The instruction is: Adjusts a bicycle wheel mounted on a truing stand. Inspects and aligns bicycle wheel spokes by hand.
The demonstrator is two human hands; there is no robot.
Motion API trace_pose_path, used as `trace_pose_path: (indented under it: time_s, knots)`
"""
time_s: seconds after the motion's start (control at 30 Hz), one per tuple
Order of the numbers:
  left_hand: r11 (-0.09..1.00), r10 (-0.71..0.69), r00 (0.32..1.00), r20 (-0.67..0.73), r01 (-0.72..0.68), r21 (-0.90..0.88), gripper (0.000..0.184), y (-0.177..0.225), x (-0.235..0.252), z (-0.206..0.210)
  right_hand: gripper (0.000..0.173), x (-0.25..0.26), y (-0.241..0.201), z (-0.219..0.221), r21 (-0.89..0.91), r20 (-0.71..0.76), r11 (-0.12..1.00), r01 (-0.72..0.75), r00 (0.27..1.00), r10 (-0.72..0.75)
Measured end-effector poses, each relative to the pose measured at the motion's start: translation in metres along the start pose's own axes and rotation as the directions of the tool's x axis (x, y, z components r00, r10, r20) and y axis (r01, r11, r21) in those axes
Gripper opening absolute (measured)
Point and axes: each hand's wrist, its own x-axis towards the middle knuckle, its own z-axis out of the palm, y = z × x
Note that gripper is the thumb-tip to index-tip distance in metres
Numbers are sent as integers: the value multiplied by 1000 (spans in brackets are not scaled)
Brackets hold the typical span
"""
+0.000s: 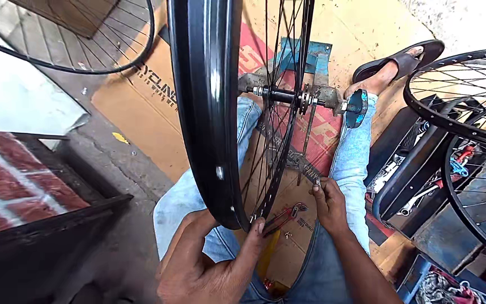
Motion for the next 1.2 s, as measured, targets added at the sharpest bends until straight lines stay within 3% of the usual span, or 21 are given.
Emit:
trace_pose_path:
  time_s: [0.23,0.6,0.83,1.2]
  knots:
    - [996,-64,995,79,59,64,32,-17,-33,0,28,3,2,3,53,-19,998,-25,999,26]
    - [987,-132,987,89,123,103,57,-15,-41,6,26,4,5,6,103,-27,993,-49,998,52]
    - [983,-152,983,106,139,124,50,-15,-42,6,24,4,5,7,127,-26,989,-77,996,81]
    - [983,-168,983,78,161,91,57,-15,-41,7,24,4,5,8,130,-40,989,-64,997,70]
